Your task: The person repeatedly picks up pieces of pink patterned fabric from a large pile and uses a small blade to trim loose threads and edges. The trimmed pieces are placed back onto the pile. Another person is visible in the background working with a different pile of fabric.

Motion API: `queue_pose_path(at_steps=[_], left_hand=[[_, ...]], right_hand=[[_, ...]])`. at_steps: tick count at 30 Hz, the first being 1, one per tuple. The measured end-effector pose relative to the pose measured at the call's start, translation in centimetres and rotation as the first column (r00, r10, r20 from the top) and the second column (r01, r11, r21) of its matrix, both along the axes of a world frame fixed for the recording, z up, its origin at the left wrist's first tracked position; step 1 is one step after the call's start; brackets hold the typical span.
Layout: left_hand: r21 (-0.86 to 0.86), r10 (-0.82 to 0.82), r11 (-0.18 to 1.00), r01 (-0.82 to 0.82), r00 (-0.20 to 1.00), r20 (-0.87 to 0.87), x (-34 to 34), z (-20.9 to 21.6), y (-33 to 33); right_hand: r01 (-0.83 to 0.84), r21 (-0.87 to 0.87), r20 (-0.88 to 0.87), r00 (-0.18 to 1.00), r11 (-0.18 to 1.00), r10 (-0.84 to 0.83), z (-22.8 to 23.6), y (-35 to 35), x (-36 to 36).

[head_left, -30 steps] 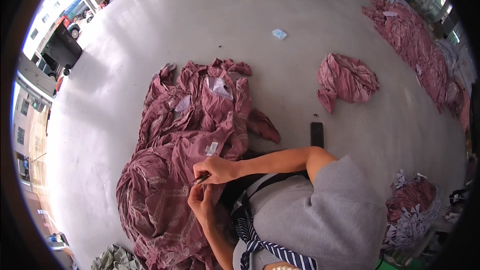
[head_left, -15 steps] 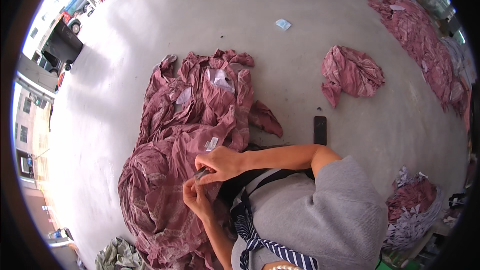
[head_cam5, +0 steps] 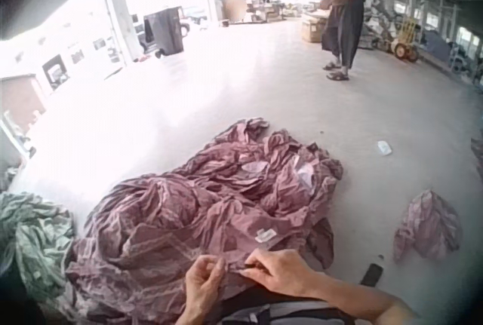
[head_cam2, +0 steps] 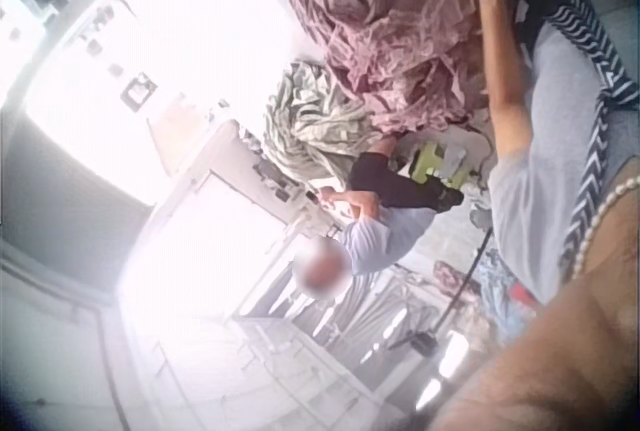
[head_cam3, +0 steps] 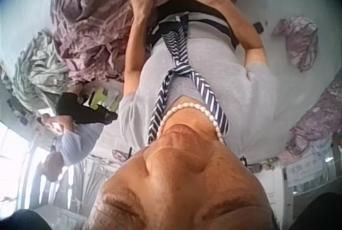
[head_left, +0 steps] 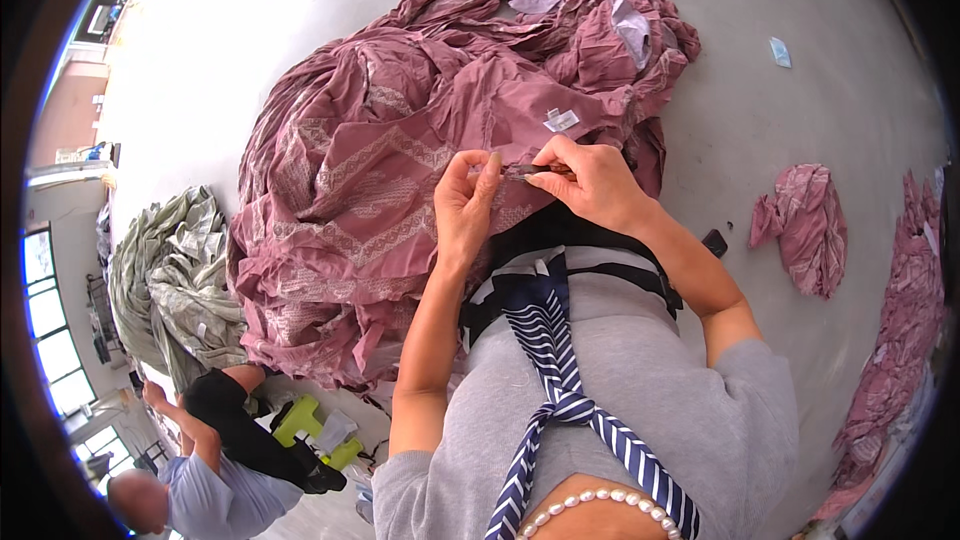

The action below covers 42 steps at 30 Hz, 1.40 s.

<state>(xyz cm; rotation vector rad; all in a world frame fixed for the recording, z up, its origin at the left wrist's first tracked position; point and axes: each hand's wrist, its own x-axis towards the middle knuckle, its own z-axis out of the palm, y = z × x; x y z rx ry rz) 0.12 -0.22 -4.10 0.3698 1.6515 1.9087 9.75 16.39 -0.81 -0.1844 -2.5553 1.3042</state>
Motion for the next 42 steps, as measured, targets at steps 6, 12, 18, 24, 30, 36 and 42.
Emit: queue_pose_path(at_steps=[6, 12, 18, 24, 30, 36, 42], left_hand=[[-0.02, -0.032, 0.999, 0.03, 0.997, -0.072, 0.0, 0.4, 0.6], [-0.049, 0.048, 0.997, -0.054, 0.992, -0.117, -0.1, -0.2, 0.5], [-0.11, -0.006, 0.994, -0.001, 0.998, -0.067, 0.3, -0.1, -2.2], [0.006, 0.011, 1.0, -0.011, 1.0, 0.014, 0.4, 1.2, -6.4], [-0.638, -0.355, 0.758, 0.135, 0.906, -0.23, -0.6, 1.1, -5.5], [-0.575, -0.207, 0.769, -0.281, 0.741, -0.639, -1.2, -1.6, 1.3], [-0.391, -0.057, 0.916, 0.086, 0.995, 0.085, -2.5, -5.9, 4.0]], right_hand=[[-0.025, 0.092, -0.03, 0.999, 0.995, 0.027, -0.5, 0.1, -0.9], [0.077, -0.172, -0.026, 0.996, 0.982, -0.083, -0.8, 0.5, -1.0], [0.29, -0.601, 0.077, 0.949, 0.744, -0.307, -6.3, 6.7, -1.5], [0.293, -0.528, 0.165, 0.956, 0.797, -0.241, -6.9, 6.5, 0.6], [0.099, -0.213, 0.196, 0.979, 0.972, -0.057, -6.7, 2.0, 0.3], [-0.202, 0.166, 0.015, 0.979, 0.965, 0.202, -8.9, -0.6, 2.5], [-0.305, 0.357, 0.06, 0.951, 0.883, 0.304, -8.3, -0.8, 2.9]])
